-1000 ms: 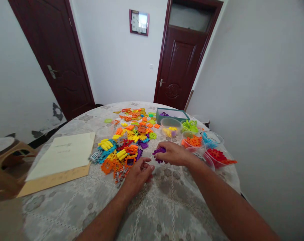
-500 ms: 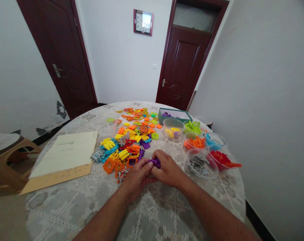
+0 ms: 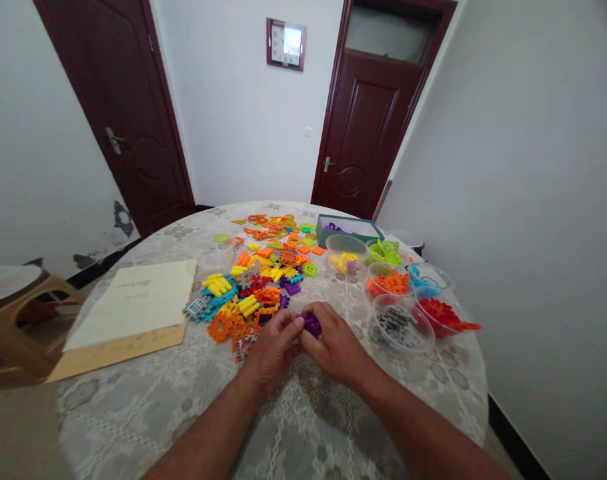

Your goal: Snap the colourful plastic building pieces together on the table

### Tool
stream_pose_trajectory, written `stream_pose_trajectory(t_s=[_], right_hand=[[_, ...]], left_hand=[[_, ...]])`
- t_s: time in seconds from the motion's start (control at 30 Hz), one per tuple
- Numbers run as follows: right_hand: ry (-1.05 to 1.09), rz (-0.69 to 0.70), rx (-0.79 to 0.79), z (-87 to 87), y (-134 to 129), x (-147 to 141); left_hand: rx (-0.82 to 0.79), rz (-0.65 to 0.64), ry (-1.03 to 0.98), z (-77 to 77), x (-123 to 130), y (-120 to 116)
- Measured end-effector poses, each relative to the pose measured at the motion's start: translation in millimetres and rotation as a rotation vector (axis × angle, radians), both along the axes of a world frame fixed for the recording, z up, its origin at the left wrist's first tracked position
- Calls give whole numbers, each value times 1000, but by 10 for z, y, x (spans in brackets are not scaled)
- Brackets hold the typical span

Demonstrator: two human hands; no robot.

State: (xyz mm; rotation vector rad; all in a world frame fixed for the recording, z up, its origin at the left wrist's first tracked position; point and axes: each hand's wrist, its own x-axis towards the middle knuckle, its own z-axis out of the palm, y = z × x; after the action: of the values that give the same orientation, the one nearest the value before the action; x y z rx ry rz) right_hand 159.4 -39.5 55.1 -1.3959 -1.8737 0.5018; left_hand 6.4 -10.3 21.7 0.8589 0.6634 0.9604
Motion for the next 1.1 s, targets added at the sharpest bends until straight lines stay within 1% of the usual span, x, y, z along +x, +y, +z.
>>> stream_pose_trajectory(t_s=[0.07, 0.17, 0.27, 0.3, 0.37, 0.47, 0.57, 0.63, 0.73, 0.8, 0.87, 0.93, 1.03, 1.1], right_hand=[[-67, 44, -92, 85, -20, 86], [-128, 92, -221, 253, -35, 229], [-145, 171, -338, 459, 36, 398], [-129, 191, -376, 530, 96, 466], [-60, 183, -457, 661, 287, 628], [76, 75, -534, 788, 757, 935], [268, -108, -528, 830, 1379, 1271], [448, -273, -536, 844, 1808, 1463], [543, -380, -468, 879, 2364, 1658], [572, -420, -402, 907, 2635, 1728], [595, -459, -336, 918, 2814, 1769], [595, -497, -284, 901, 2909, 1793], [545, -545, -242, 829, 2935, 1818], [477, -561, -250, 774, 2903, 1840]], left_hand=[[45, 15, 99, 4, 19, -14], [105, -28, 204, 19, 38, -40], [155, -33, 298, 25, 37, -45], [172, -20, 330, 21, 33, -42], [212, -1, 405, -3, 27, -33], [331, 9, 563, -67, 35, -32], [461, 19, 709, -132, 59, -45], [507, 15, 768, -161, 71, -52], [515, -2, 803, -178, 71, -52], [504, -15, 813, -183, 63, -47], [490, -25, 817, -192, 56, -41], [476, -27, 815, -211, 54, -33], [473, -15, 794, -244, 58, -23], [480, -15, 791, -250, 61, -20]])
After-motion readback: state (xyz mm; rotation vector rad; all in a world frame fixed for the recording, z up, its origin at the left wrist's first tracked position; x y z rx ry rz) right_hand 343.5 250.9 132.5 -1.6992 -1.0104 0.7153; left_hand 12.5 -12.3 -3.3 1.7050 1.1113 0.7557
